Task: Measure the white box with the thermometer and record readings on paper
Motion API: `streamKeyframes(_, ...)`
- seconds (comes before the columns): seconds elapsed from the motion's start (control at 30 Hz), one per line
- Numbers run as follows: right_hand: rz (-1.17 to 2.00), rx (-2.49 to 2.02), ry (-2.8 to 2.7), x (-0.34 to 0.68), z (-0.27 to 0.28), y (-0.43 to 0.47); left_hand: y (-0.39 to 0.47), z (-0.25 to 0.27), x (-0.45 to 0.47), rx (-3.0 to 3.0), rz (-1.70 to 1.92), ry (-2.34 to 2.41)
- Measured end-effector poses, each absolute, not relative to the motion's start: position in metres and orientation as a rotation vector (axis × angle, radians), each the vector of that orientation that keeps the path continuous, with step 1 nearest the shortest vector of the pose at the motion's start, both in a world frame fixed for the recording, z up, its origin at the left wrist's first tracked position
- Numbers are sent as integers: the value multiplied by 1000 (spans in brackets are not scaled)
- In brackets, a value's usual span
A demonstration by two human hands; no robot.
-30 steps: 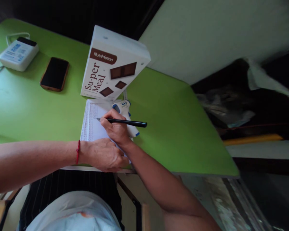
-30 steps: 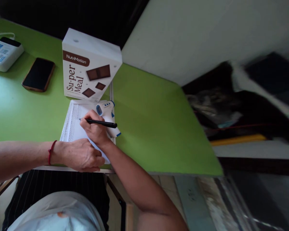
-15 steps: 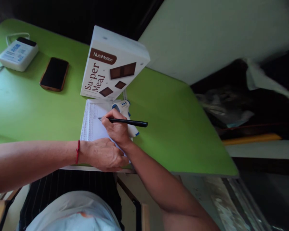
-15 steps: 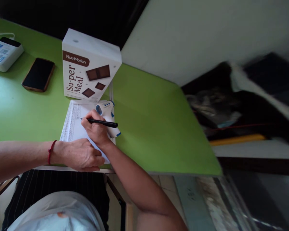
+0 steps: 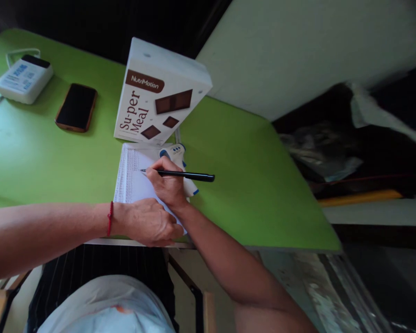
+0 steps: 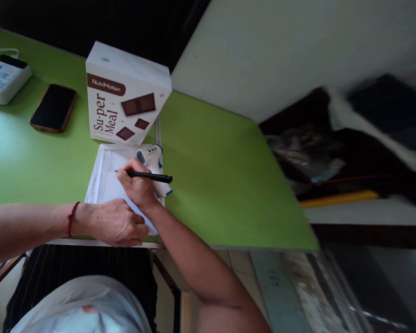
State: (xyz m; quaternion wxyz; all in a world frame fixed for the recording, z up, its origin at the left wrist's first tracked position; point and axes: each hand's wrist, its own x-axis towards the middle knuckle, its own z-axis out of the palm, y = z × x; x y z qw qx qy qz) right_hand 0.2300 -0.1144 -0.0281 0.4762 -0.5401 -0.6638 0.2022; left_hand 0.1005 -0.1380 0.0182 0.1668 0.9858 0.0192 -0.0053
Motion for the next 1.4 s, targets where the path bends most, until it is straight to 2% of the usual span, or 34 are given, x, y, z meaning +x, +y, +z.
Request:
streamKeyframes(0.27, 555, -1399, -1622, 230, -28, -114, -137, 4, 100, 2789, 195, 28)
streamKeyframes(0.6, 547, -1373, -1643, 229, -28, -114, -139, 18, 101, 2806, 31, 54)
streamKeyframes(0.9, 442, -1323, -1635, 230, -32, -114, -138, 5, 101, 2817, 151, 35)
streamKeyframes(1.03, 321, -1260, -1597, 233, -30, -115, -136, -6, 97, 2824, 388, -33)
streamKeyframes(1.17, 165, -1204, -1751, 241, -25, -113, -115, -1, 90, 2682, 947, -38)
streamKeyframes(1.4, -129, -1406, -2199, 248, -31, -107, -49, 14, 72, 2108, 1659, 881)
